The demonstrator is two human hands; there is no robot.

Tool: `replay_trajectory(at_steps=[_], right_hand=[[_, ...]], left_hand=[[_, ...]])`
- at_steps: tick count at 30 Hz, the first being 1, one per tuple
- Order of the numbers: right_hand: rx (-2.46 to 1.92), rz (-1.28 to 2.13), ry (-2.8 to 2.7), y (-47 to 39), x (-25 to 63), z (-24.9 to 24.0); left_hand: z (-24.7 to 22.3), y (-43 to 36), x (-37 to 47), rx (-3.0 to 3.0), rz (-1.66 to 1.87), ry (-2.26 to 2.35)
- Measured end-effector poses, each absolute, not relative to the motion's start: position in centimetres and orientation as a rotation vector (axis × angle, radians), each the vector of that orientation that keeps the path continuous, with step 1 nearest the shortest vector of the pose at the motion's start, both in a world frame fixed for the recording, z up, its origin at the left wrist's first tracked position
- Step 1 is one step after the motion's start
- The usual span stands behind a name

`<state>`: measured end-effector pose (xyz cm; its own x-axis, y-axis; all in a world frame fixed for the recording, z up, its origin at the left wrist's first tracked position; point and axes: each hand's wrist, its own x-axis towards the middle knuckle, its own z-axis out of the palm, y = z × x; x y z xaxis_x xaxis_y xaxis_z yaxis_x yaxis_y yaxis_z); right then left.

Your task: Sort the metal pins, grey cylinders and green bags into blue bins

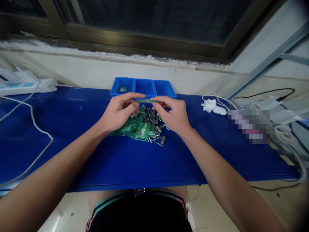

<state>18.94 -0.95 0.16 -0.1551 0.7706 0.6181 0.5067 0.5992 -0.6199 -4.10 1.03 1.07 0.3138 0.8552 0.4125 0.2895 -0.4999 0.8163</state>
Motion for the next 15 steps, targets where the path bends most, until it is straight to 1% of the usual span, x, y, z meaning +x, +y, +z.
replay_trajectory(at_steps=[5, 9, 12, 15], right_hand=[[-0.956, 0.363, -1.773, -1.0, 18.7, -0.4], [-0.925, 0.405, -1.825, -1.1, 18.7, -0.4], [-0.982, 0.462, -1.805, -1.3, 18.6, -0.4], [-1.027, 0.511, -1.792, -1.5, 18.4, -0.4]], left_hand=[[1.1, 1.6, -4.4, 1.763, 1.17, 0.861], [0.7, 2.0, -4.7, 1.735, 1.216, 0.821], [0.6, 2.2, -5.0, 1.849, 1.279, 0.918], [0.9, 2.6, -5.6, 2.22, 1.296, 1.187]])
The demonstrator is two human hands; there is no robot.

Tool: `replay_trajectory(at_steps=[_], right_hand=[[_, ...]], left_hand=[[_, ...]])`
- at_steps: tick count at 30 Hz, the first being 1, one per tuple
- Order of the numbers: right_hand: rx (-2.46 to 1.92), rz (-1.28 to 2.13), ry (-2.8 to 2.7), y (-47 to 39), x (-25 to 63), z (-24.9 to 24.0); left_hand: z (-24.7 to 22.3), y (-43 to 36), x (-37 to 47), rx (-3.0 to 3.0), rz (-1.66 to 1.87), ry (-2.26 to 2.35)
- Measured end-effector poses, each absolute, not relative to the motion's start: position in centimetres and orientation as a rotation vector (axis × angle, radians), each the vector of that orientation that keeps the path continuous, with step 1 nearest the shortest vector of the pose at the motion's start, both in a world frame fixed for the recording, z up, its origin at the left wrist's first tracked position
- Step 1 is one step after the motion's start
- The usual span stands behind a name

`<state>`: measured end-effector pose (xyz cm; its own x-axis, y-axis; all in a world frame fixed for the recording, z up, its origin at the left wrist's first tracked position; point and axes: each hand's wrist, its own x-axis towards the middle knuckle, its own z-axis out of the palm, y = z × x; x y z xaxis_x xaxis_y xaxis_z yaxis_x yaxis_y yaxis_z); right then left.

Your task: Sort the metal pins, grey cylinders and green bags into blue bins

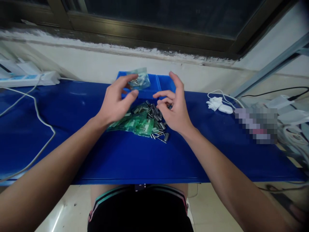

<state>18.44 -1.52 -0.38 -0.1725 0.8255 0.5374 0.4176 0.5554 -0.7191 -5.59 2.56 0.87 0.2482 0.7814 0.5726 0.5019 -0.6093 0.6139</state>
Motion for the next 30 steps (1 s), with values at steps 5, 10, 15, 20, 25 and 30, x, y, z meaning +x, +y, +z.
replay_trajectory(at_steps=[5, 10, 15, 20, 25, 30], right_hand=[[-0.998, 0.48, -2.187, -2.2, 18.3, 0.4], [-1.016, 0.529, -2.551, -3.5, 17.9, 1.5], [-1.077, 0.552, -2.676, -3.9, 17.4, 1.2], [-1.057, 0.493, -2.612, -3.9, 17.1, 0.9], [-1.014, 0.405, -2.548, -4.0, 16.9, 0.8], [-0.969, 0.325, -2.505, -3.9, 16.8, 0.7]], left_hand=[[0.5, 3.8, -6.7, 2.64, 1.075, 1.589], [-1.6, 5.2, -7.7, 2.676, 0.859, 1.6], [-2.5, 5.9, -8.1, 2.618, 0.769, 1.614], [-2.7, 6.0, -7.9, 2.586, 0.85, 1.629], [-1.9, 5.4, -7.3, 2.283, 0.96, 1.899], [-1.8, 5.7, -7.3, 2.06, 0.991, 1.882]])
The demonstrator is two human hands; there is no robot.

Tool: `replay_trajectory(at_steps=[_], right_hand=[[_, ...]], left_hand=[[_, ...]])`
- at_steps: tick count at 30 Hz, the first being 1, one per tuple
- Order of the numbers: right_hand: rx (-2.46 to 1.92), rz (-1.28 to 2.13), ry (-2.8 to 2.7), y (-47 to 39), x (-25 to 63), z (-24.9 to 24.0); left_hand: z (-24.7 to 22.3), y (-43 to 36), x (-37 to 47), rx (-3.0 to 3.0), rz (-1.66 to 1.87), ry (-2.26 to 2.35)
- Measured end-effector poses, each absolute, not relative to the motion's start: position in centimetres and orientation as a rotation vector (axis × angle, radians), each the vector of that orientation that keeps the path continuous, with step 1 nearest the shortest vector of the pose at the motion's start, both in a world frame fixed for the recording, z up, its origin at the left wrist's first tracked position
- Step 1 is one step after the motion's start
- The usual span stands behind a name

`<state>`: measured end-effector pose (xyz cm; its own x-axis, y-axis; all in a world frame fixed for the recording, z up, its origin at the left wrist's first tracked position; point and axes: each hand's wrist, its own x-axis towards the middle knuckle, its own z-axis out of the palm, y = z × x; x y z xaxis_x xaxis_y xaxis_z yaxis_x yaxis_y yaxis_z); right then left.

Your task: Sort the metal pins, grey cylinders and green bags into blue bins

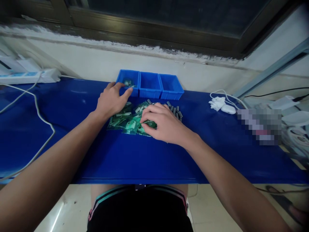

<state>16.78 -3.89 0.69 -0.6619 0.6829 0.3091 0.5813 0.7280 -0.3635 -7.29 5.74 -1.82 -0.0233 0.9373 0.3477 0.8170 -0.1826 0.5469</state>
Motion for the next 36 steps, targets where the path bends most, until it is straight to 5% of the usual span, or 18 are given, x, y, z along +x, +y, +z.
replay_trajectory(at_steps=[13, 18, 25, 36], right_hand=[[-0.869, 0.294, -2.365, -3.1, 17.5, 0.6], [-0.744, 0.193, -2.039, -2.5, 17.7, 0.9], [-0.882, 0.32, -1.663, -1.9, 17.4, 0.0], [-0.923, 0.788, -1.525, -1.7, 17.0, -0.2]], left_hand=[[-1.5, 5.2, -7.5, 2.155, 1.305, 1.834], [0.1, 3.7, -6.4, 2.45, 1.613, 1.358], [0.8, 1.9, -4.6, 2.464, 1.113, 0.822], [-0.1, 2.2, -3.6, 1.99, 1.18, 0.797]])
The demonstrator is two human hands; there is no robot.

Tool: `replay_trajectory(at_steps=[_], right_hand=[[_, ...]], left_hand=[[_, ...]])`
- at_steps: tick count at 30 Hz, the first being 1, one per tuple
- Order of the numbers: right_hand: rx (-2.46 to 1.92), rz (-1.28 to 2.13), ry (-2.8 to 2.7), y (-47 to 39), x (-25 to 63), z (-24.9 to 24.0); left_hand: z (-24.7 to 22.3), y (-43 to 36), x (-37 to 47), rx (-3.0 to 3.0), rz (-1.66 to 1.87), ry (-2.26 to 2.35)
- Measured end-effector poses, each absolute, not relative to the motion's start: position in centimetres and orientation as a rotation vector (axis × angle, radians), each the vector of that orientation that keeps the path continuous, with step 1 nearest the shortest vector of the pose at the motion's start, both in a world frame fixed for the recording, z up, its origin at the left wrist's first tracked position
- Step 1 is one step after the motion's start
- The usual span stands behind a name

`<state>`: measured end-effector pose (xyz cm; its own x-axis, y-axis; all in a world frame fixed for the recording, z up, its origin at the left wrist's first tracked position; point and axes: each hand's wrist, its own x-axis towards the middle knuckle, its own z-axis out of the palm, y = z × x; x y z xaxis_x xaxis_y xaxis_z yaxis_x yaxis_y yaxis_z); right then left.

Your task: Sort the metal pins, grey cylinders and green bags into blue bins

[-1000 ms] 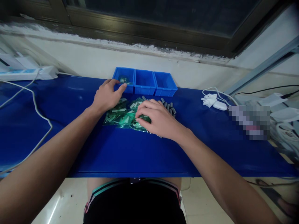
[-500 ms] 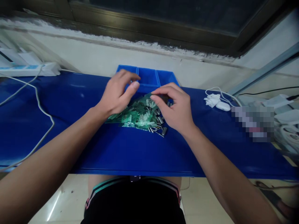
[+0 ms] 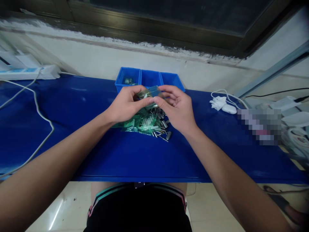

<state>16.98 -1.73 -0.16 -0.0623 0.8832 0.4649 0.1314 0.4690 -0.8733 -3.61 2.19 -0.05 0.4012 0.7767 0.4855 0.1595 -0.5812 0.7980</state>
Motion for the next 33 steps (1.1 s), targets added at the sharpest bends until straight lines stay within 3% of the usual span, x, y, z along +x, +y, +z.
replay_trajectory(at_steps=[24, 30, 33], right_hand=[[-0.887, 0.769, -1.537, -1.3, 17.3, -0.3], [-1.103, 0.777, -1.746, -2.2, 17.3, -0.2], [-1.121, 0.651, -2.08, -3.7, 16.8, 0.2]], left_hand=[[0.0, 2.4, -3.8, 1.995, 1.153, 0.742], [0.4, 3.3, -6.0, 2.267, 1.491, 1.241], [0.3, 4.2, -7.1, 2.47, 1.427, 1.49]])
